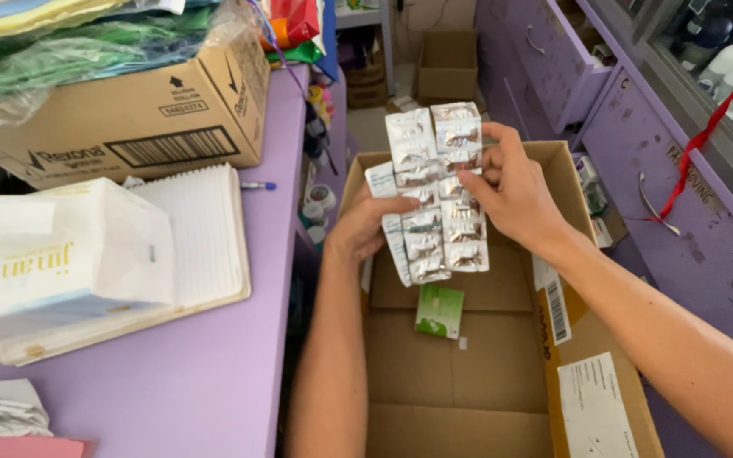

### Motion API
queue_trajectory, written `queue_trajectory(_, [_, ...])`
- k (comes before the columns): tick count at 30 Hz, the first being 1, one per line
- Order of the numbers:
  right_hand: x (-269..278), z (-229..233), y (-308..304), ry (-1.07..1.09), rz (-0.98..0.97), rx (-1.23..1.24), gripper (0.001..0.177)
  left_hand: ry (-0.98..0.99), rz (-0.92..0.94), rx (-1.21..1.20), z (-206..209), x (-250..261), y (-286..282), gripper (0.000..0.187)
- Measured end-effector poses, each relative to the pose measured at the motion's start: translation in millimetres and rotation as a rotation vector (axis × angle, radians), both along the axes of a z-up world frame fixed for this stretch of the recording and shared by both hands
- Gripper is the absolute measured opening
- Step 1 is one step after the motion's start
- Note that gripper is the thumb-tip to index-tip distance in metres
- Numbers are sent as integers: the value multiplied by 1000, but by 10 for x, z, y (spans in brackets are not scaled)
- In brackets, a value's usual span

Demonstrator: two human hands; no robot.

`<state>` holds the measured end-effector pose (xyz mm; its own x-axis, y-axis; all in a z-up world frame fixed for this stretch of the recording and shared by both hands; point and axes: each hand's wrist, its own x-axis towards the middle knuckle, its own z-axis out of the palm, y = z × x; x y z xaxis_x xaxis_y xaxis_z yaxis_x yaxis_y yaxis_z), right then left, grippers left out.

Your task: The person retrieves blister packs of pills from a purple drawer and places them into a cardboard box. They then pick up a green box, open it, and remove additional blister packs, arranging them in their hands.

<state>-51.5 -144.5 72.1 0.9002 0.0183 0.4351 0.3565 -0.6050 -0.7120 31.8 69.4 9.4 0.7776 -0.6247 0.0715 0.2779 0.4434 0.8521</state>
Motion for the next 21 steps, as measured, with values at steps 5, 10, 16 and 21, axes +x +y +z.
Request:
queue_trajectory(5, [-6,2,12,7,8,2,55,-15,-2,-20,-29,18,-8,58])
queue_trajectory(10, [-14,17,20,22,-2,-8,56,-9,7,-15,10,2,-3,59])
queue_trajectory(16, [-16,4,5,18,12,-17,55,-1,15,-16,51,-29,0,60])
queue_trajectory(21, [-42,55,44,60,-15,-16,56,7,17,1,58,-39,8,61])
